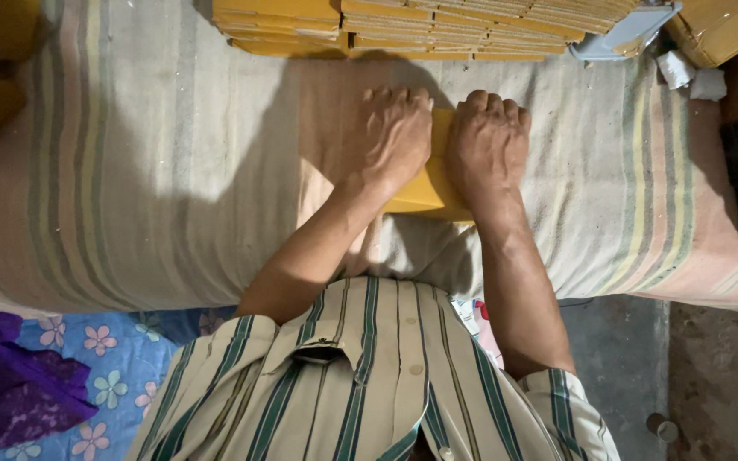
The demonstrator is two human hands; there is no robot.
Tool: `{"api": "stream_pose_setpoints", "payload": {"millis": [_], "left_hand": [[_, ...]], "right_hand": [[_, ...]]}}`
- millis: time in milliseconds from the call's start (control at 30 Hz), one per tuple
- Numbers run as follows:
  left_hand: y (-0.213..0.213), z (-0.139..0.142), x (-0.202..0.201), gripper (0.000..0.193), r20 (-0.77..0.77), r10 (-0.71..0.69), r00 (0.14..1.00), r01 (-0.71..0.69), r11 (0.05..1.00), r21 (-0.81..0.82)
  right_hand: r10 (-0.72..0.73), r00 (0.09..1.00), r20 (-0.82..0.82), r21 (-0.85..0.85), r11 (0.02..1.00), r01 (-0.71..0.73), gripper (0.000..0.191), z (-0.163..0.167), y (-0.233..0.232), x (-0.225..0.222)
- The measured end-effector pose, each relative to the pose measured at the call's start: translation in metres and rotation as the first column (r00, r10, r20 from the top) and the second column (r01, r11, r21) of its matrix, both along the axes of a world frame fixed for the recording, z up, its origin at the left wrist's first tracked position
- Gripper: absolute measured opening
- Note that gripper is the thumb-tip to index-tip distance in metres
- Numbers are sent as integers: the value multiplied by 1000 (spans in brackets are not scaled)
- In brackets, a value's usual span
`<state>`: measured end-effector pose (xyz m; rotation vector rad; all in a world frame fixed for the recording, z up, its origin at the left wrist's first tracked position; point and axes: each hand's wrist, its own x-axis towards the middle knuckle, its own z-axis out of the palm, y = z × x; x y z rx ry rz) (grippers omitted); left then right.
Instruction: The person sits on the floor and folds yellow cardboard boxes by hand, pressing the flaps and creases flat with their palms, then places each finished box onto a growing stack of folded boxes beside them.
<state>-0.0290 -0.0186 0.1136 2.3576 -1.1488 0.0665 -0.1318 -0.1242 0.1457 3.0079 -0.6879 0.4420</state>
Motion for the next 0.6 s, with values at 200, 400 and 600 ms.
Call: {"api": "stream_pose_setpoints", "payload": {"millis": [200, 400, 600], "left_hand": [[5, 0, 0, 34, 187, -124, 974, 156, 974, -163], [9, 12, -2, 19, 54, 20, 998, -19, 999, -33], [17, 21, -14, 35, 106, 30, 994, -27, 999, -31]], "right_hand": [[283, 950, 132, 72, 953, -294, 18, 5, 5, -2], [35, 998, 44, -10, 999, -34, 17, 15, 7, -4], [173, 981, 90, -30, 985, -171, 39, 12, 13, -12]]}}
